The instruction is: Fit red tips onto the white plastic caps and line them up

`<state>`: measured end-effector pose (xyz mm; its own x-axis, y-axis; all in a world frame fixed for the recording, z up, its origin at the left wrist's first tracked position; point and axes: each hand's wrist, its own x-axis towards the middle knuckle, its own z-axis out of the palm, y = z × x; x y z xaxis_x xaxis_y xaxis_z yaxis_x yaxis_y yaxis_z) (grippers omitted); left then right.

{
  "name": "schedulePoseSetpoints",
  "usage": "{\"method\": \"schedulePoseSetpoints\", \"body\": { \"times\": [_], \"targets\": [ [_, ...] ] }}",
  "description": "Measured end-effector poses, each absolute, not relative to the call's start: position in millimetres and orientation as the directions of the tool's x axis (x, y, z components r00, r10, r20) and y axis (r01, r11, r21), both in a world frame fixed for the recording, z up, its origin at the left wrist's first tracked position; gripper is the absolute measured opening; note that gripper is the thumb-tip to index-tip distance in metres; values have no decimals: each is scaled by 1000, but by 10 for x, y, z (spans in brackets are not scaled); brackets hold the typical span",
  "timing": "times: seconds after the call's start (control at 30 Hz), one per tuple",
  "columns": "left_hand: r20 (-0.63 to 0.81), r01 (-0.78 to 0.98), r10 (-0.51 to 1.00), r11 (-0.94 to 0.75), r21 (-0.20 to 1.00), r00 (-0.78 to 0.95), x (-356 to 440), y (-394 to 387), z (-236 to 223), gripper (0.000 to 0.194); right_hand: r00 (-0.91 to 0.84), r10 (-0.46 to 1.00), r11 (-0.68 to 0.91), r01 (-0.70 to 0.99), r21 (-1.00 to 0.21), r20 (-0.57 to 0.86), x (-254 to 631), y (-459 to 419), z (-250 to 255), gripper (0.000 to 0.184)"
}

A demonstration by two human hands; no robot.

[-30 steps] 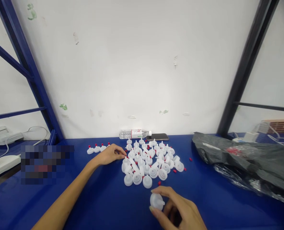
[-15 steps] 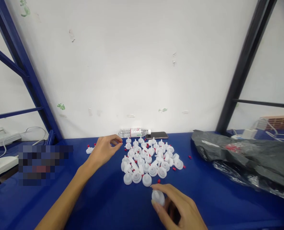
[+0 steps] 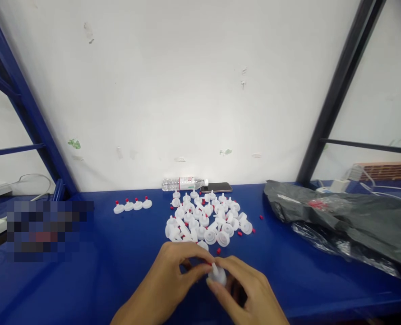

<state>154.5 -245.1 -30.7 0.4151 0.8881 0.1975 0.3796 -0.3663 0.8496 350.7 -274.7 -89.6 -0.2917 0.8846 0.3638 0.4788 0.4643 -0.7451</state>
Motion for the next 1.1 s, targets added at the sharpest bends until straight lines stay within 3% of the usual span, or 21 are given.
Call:
{"method": "schedulePoseSetpoints", "body": {
  "times": [0.47,0.8,0.97,1.1],
  "targets": [
    [156,278,913,-272,921,378,1612,-2494,-395,16,-290,889,456,523,-720,353,3506,-2761,-883,27],
    [94,36,924,-115,993,372,1652,-2478,-406,21,-268,889,457,483,-747,371,3519,-2758,-906,28],
    [90,17,939,-102,995,332,1684,-2470,-439,21,-193,927,374,395,-839,322,3517,-2767,-948,50],
    [88,27,947,-102,994,310,1702,-2472,-455,26,-177,928,371,379,-848,327,3510,-2777,-953,49]
  ]
}}
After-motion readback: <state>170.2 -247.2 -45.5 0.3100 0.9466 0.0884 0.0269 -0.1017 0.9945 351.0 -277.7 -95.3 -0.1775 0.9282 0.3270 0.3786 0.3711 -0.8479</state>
